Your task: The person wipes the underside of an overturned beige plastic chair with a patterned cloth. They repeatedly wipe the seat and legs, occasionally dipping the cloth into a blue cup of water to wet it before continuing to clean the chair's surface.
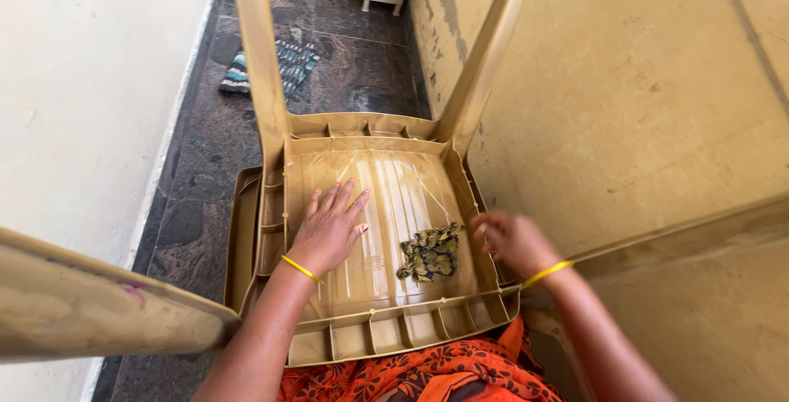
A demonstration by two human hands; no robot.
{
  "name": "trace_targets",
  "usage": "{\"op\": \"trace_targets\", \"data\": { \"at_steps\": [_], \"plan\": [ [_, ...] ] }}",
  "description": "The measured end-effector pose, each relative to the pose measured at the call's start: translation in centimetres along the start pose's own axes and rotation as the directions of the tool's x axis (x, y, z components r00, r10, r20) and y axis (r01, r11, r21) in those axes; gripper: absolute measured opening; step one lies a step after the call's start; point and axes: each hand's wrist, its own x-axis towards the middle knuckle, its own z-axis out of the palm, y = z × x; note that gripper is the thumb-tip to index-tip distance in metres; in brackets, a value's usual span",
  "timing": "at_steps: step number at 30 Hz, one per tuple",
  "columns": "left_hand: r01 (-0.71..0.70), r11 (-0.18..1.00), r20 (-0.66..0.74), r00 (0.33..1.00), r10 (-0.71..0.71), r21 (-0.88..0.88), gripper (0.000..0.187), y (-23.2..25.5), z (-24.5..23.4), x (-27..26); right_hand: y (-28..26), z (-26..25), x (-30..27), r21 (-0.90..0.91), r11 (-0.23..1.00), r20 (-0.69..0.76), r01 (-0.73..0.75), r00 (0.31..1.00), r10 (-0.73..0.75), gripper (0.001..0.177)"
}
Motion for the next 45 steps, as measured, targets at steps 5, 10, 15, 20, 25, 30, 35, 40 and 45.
{"op": "trace_targets", "data": {
  "at_steps": [5, 10, 15, 20, 25, 30, 35, 40, 45],
  "plan": [
    [0.043, 0.998, -0.038, 0.998, -0.045, -0.049, 0.064, -0.7, -0.3, 0.3, -2.6, 10.7, -3.5, -0.356, 0.917, 0.101, 0.182, 0.983, -0.156, 0.065],
    [0.048, 0.999, 0.03, 0.998, -0.047, -0.004, 0.062, -1.8, 0.9, 0.5, -2.7, 12.0, 2.9, -0.656, 0.739, -0.005, 0.155, 0.978, -0.209, 0.064],
    [0.035, 0.999, 0.056, 0.998, -0.036, 0.025, 0.058, -2.2, 0.6, 0.5, -2.2, 8.7, 14.3, -0.667, 0.743, -0.106, 0.054, 0.98, -0.167, 0.056],
    [0.026, 1.0, 0.05, 0.998, -0.026, 0.011, 0.057, -2.4, 1.1, 0.4, -1.6, 8.7, 20.2, -0.742, 0.66, 0.022, 0.113, 0.989, -0.145, 0.032],
    [0.033, 0.999, 0.038, 0.999, -0.033, 0.017, 0.055, -2.5, 0.6, 0.3, 1.4, 10.1, 16.4, -0.822, 0.516, 0.074, 0.242, 0.943, -0.324, 0.021],
    [0.122, 0.991, -0.21, 0.969, -0.13, -0.051, 0.052, -2.4, -0.2, 1.3, 0.8, 7.8, 5.8, -0.647, 0.594, 0.632, 0.478, 0.772, 0.067, 0.018],
    [0.174, 0.966, -0.411, 0.88, -0.24, -0.192, 0.05, -2.5, -0.6, 1.0, -3.0, 8.0, 5.4, -0.588, 0.623, 0.779, 0.516, 0.568, 0.264, 0.024],
    [0.077, 0.952, -0.605, 0.756, -0.251, -0.297, 0.044, -3.1, -1.5, 1.2, -13.1, 13.0, 4.2, -0.149, 0.79, 0.816, 0.595, 0.525, -0.241, 0.019],
    [0.015, 0.907, -0.671, 0.668, -0.322, -0.421, 0.036, -3.1, -2.8, 0.7, -19.1, 17.3, 2.0, 0.371, 0.73, 0.458, 0.575, 0.57, -0.682, 0.028]
  ]
}}
